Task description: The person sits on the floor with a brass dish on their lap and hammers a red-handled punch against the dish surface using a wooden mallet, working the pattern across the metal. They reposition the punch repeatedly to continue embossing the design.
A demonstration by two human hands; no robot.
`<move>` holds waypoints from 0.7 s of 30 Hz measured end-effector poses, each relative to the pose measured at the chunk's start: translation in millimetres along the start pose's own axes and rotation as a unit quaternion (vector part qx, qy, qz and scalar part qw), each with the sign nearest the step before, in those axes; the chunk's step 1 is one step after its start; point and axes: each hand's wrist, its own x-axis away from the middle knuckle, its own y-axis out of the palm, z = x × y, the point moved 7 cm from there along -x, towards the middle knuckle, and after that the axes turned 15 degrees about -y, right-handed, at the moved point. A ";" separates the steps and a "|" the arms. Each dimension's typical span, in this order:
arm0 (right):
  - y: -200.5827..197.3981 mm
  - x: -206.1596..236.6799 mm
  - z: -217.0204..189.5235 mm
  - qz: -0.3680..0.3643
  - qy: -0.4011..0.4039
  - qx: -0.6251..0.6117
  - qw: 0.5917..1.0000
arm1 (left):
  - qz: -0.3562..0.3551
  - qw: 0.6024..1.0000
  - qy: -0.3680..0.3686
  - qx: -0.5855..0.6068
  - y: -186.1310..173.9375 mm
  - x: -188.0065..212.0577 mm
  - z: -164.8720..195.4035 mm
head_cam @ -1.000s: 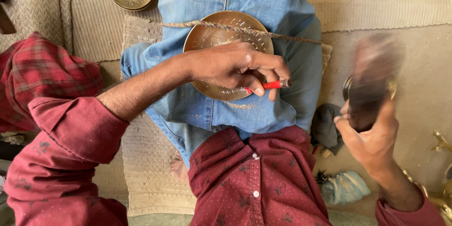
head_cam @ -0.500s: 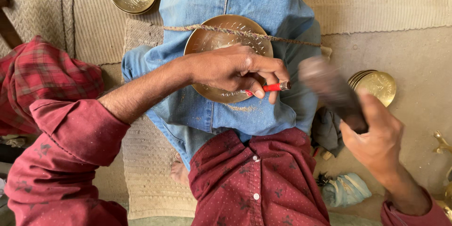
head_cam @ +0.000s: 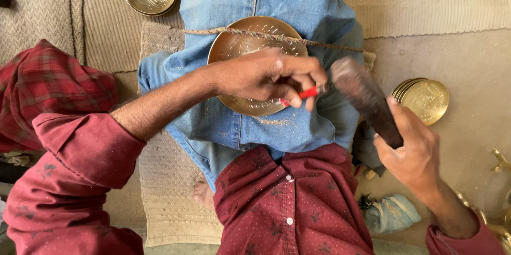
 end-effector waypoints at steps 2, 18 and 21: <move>3.0 1.5 4.6 0.039 0.024 -0.093 0.995 | 0.043 0.998 0.029 -0.024 -4.8 1.5 3.6; -16.7 -16.2 -4.4 0.043 0.047 -0.023 0.998 | 0.007 0.998 -0.004 -0.056 -1.4 0.7 0.3; -12.1 -22.1 0.9 0.042 0.106 -0.114 0.987 | 0.015 0.998 0.028 -0.053 -1.9 1.4 3.4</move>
